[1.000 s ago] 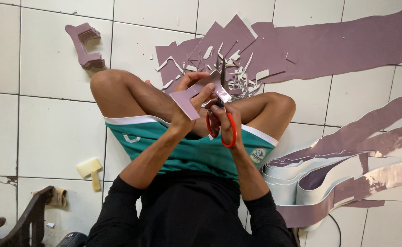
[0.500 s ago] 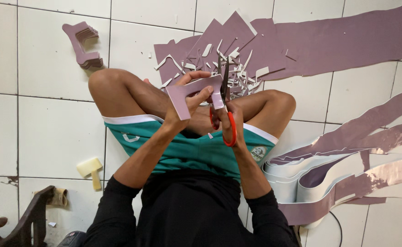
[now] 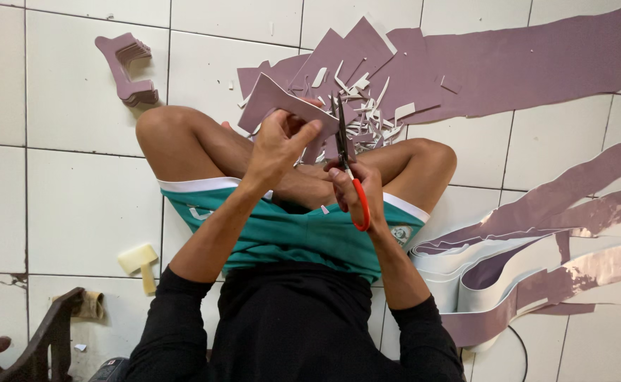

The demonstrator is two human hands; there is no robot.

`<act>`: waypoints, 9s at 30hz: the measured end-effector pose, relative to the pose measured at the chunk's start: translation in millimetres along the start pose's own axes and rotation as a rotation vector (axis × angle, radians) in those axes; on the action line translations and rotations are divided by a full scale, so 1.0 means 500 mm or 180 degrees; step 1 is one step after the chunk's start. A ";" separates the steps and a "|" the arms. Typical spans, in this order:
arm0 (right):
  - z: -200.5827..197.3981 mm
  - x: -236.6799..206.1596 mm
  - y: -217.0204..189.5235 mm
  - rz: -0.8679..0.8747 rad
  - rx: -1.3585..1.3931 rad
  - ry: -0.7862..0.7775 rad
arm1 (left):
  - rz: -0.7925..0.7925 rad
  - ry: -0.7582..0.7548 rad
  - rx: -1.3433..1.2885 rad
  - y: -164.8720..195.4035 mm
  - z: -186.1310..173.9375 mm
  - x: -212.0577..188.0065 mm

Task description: The person sits on the floor and cuts shapes out of mauve foam sheets with red-handled scissors, trimming curved outlines and cutting out snowflake-like patterns, letting scraps accumulate on the floor and setting finished cutouts aside.

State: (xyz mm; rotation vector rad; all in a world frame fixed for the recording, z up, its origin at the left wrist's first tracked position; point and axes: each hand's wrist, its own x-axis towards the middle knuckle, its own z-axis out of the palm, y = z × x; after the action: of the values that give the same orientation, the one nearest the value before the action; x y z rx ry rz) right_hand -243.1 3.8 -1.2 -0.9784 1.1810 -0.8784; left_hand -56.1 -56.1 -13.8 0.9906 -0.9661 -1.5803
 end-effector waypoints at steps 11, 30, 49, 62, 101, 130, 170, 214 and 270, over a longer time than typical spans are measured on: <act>-0.009 0.014 0.010 -0.0343 -0.0121 -0.0053 | -0.0024 -0.0098 0.0495 0.042 0.034 -0.006; -0.026 -0.014 -0.038 0.0020 -0.0777 0.0169 | 0.0089 -0.0276 0.1010 0.095 0.017 0.012; -0.017 -0.004 -0.018 -0.0294 0.0022 -0.0292 | 0.0012 0.0018 0.0338 0.067 0.041 -0.004; 0.006 -0.013 0.012 -0.0060 0.0117 0.0070 | 0.0690 0.0242 0.0456 0.041 0.045 0.004; -0.013 0.002 0.011 -0.0296 -0.0221 -0.0079 | 0.0471 0.0203 0.0668 0.036 0.062 -0.019; -0.030 -0.017 -0.013 -0.0074 -0.0372 -0.0149 | -0.0002 -0.0386 0.1436 0.069 -0.008 0.000; -0.001 0.001 -0.006 -0.0033 -0.0115 -0.0163 | 0.0104 0.0276 0.0704 0.050 0.023 -0.034; 0.010 0.005 0.050 -0.0334 0.0355 0.0305 | -0.0222 0.0689 -0.0954 -0.036 0.079 -0.027; 0.234 0.183 0.183 0.0790 0.0219 -0.0793 | 0.0457 0.1937 0.1858 0.085 -0.592 0.164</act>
State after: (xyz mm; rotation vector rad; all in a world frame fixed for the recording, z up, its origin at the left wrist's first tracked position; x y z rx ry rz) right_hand -108.1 -33.1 -105.6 -0.8376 1.0258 -0.5779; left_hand 219.2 -177.8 -88.2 1.6394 -1.0387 -0.7876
